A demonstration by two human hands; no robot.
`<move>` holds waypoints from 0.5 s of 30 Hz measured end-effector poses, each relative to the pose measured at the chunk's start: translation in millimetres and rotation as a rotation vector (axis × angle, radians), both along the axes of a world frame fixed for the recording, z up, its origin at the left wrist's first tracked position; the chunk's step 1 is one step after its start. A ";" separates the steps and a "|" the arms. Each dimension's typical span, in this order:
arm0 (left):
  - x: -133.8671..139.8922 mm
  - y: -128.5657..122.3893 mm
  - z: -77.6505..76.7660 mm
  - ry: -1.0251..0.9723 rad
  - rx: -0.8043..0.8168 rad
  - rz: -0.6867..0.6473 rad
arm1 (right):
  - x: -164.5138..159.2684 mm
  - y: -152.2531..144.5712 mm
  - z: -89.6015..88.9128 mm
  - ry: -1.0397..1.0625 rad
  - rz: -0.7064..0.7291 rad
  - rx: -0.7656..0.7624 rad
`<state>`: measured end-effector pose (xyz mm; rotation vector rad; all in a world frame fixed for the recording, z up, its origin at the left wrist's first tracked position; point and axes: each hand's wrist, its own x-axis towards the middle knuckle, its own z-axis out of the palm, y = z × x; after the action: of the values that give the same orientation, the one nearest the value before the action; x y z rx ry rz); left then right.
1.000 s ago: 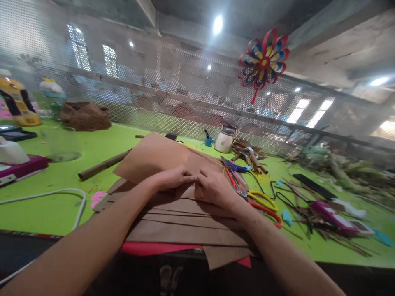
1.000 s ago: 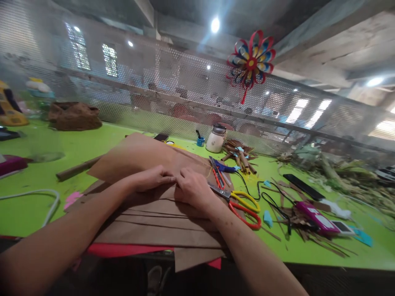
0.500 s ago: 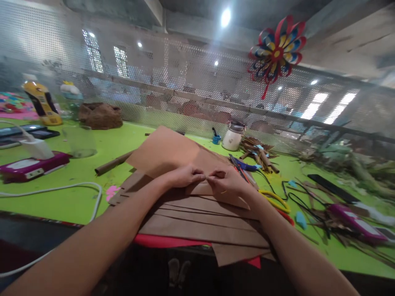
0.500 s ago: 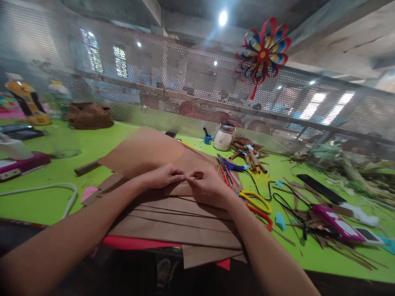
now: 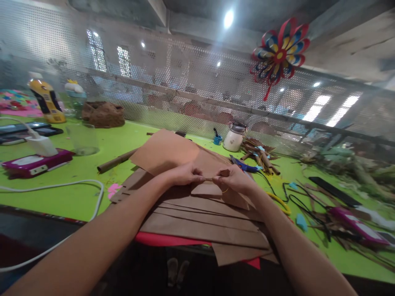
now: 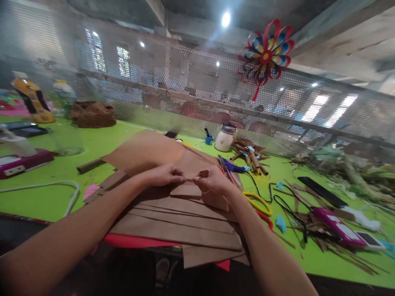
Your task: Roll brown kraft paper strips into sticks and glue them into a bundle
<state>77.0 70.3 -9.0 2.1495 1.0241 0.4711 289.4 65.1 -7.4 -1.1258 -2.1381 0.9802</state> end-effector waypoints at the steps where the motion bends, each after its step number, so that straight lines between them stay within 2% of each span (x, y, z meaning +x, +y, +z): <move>1: -0.3 0.2 0.0 -0.004 -0.012 0.000 | 1.0 1.0 -0.4 0.004 -0.001 -0.006; 8: -0.9 -0.3 -0.8 -0.017 0.010 -0.007 | 7.9 8.6 -6.3 0.111 0.000 -0.057; 15: -1.5 0.0 -1.4 -0.037 0.038 -0.025 | 6.4 5.0 -2.3 0.059 0.034 -0.019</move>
<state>75.4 70.3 -10.3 2.1769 0.9742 0.5203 295.8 70.0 -9.7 -1.0602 -2.1110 1.0387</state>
